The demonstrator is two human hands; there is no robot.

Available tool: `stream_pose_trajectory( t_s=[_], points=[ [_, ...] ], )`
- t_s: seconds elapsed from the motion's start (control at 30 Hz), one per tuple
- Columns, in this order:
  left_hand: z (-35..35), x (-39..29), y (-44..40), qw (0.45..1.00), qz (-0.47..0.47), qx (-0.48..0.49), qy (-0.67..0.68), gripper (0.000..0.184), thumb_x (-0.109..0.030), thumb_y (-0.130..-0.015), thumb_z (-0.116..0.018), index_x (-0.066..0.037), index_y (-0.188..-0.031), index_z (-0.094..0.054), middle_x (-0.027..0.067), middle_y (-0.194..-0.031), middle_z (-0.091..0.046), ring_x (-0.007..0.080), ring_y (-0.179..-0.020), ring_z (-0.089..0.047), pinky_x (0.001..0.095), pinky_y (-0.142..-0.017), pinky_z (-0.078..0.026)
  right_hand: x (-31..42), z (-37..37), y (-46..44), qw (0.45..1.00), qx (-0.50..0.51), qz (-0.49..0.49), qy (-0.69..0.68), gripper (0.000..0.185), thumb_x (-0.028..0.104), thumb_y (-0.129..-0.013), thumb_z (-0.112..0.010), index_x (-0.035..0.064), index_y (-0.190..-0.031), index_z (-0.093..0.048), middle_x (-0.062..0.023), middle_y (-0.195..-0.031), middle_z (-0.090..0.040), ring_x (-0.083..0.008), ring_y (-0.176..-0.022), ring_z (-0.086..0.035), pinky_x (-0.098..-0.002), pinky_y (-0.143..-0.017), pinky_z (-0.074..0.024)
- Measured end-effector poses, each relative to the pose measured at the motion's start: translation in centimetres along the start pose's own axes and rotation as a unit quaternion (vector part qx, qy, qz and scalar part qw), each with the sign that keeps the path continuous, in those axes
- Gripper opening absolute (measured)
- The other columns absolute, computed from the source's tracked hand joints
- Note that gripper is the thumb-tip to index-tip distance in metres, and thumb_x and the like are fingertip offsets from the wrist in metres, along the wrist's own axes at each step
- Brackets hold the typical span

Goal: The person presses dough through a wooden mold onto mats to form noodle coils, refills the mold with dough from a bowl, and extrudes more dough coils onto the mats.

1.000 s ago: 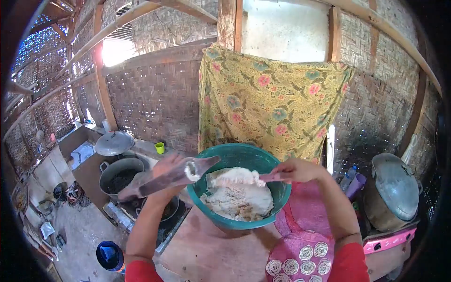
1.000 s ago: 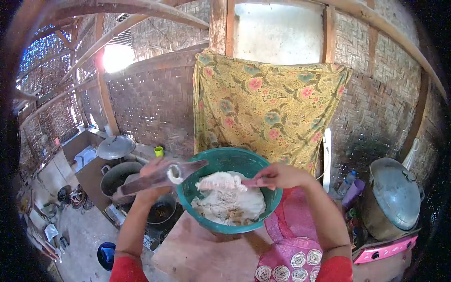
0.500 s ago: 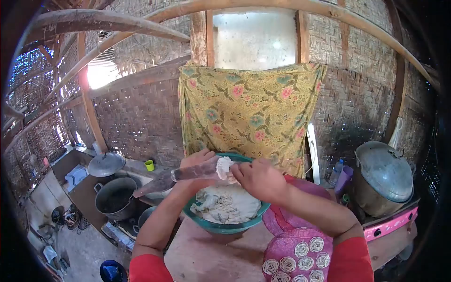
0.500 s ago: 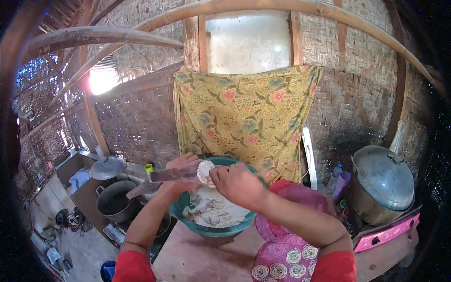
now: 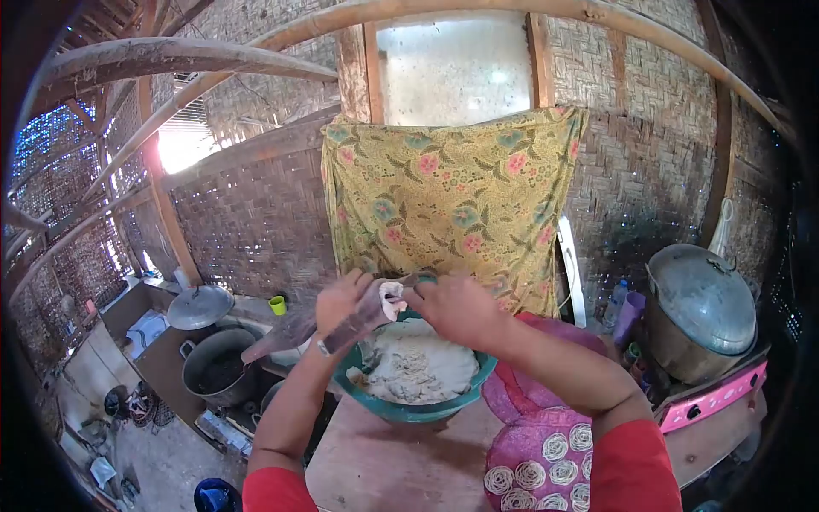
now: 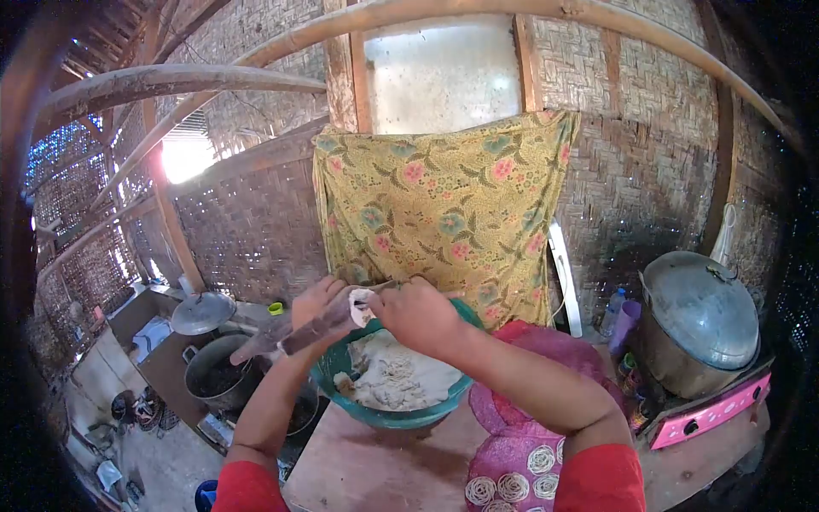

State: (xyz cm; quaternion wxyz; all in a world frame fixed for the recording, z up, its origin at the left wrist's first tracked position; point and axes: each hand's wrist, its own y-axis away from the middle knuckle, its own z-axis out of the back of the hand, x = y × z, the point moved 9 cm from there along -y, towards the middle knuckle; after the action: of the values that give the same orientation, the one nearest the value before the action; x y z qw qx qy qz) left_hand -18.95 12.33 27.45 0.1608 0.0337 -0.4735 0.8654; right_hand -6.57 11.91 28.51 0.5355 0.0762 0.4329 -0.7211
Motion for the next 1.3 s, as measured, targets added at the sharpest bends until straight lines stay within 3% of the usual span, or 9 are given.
stream_pose_trajectory(
  t_s=[0.23,0.4,0.47,0.6,0.77,0.83,1.13,1.2,1.3],
  points=[
    [2.3,4.7,1.1,0.993,0.113,-0.023,-0.028,0.026,-0.036,-0.071,-0.064,-0.015,-0.087,-0.066,0.0025,-0.088,-0.062,0.0212,-0.087,-0.057,0.032,-0.079,-0.046,-4.5,1.6,2.3,0.99,-0.037,-0.111,-0.079,0.02,0.014,-0.079,-0.053,0.0096,-0.098,-0.058,-0.0061,-0.073,-0.058,-0.0233,-0.063,-0.061,-0.0366,-0.055,-0.0479],
    [0.3,4.5,0.5,0.995,0.054,-0.024,-0.077,0.027,-0.034,-0.069,-0.066,-0.012,-0.084,-0.064,0.0053,-0.083,-0.06,0.0235,-0.084,-0.058,0.0345,-0.072,-0.048,-3.5,2.8,1.0,0.995,-0.05,-0.073,-0.048,0.021,0.014,-0.078,-0.054,0.0091,-0.098,-0.06,-0.0066,-0.073,-0.059,-0.0242,-0.063,-0.062,-0.0372,-0.054,-0.0484],
    [-1.9,4.9,1.2,0.992,0.097,0.012,0.084,0.033,-0.036,-0.065,-0.07,-0.01,-0.084,-0.061,0.0066,-0.083,-0.057,0.0251,-0.081,-0.058,0.0363,-0.069,-0.048,-2.5,2.8,0.1,0.998,-0.039,-0.047,-0.023,0.021,0.014,-0.079,-0.053,0.0089,-0.098,-0.059,-0.0064,-0.073,-0.058,-0.0235,-0.063,-0.062,-0.0365,-0.054,-0.0477],
    [-0.5,0.0,0.7,0.999,0.012,0.025,-0.021,0.025,-0.032,-0.067,-0.07,-0.015,-0.084,-0.06,0.0018,-0.081,-0.057,0.0219,-0.081,-0.058,0.0343,-0.063,-0.05,0.8,0.7,0.5,0.999,-0.021,0.028,-0.007,0.02,0.016,-0.079,-0.052,0.0075,-0.096,-0.058,-0.0058,-0.072,-0.056,-0.0207,-0.061,-0.059,-0.0336,-0.053,-0.0446],
    [-3.6,6.8,4.1,0.994,0.094,0.052,-0.034,0.028,-0.033,-0.068,-0.069,-0.015,-0.089,-0.062,0.0036,-0.088,-0.061,0.0228,-0.084,-0.059,0.0358,-0.066,-0.05,-1.7,2.7,2.5,1.0,-0.014,-0.007,0.011,0.025,0.017,-0.078,-0.053,0.0082,-0.101,-0.057,-0.0045,-0.073,-0.055,-0.0199,-0.062,-0.058,-0.0333,-0.055,-0.0454],
    [-1.4,5.1,3.4,0.994,0.09,0.048,-0.035,0.028,-0.033,-0.068,-0.068,-0.015,-0.089,-0.062,0.004,-0.088,-0.061,0.0237,-0.084,-0.059,0.0366,-0.067,-0.05,-3.4,2.9,2.0,0.998,0.011,-0.052,0.019,0.031,0.017,-0.077,-0.054,0.0099,-0.107,-0.057,-0.0043,-0.074,-0.055,-0.0207,-0.064,-0.06,-0.0341,-0.058,-0.048],
    [0.9,0.6,0.7,0.999,0.037,0.015,-0.014,0.034,-0.027,-0.06,-0.072,-0.015,-0.09,-0.061,0.0035,-0.087,-0.06,0.0239,-0.086,-0.058,0.0353,-0.068,-0.05,0.6,0.3,-0.3,0.999,-0.018,0.012,-0.038,0.016,0.016,-0.079,-0.053,0.0068,-0.092,-0.056,-0.0064,-0.073,-0.059,-0.0216,-0.062,-0.062,-0.0352,-0.057,-0.046],
    [1.4,0.1,0.8,0.999,0.026,0.003,-0.027,0.037,-0.033,-0.062,-0.069,-0.01,-0.09,-0.059,0.006,-0.083,-0.055,0.0253,-0.079,-0.057,0.0364,-0.063,-0.048,1.5,-1.4,-0.1,0.999,0.029,0.022,0.001,0.032,0.017,-0.08,-0.053,0.0081,-0.11,-0.057,-0.0032,-0.076,-0.055,-0.0208,-0.064,-0.06,-0.0351,-0.059,-0.046],
    [-0.1,2.5,2.6,1.0,0.011,-0.009,0.02,0.032,-0.032,-0.065,-0.068,-0.01,-0.087,-0.059,0.0056,-0.083,-0.057,0.025,-0.08,-0.057,0.0361,-0.065,-0.048,0.7,0.4,1.5,0.999,-0.02,-0.008,-0.04,0.029,0.017,-0.081,-0.055,0.0105,-0.108,-0.059,-0.0045,-0.072,-0.057,-0.0217,-0.064,-0.062,-0.0368,-0.058,-0.0471]
  ],
)
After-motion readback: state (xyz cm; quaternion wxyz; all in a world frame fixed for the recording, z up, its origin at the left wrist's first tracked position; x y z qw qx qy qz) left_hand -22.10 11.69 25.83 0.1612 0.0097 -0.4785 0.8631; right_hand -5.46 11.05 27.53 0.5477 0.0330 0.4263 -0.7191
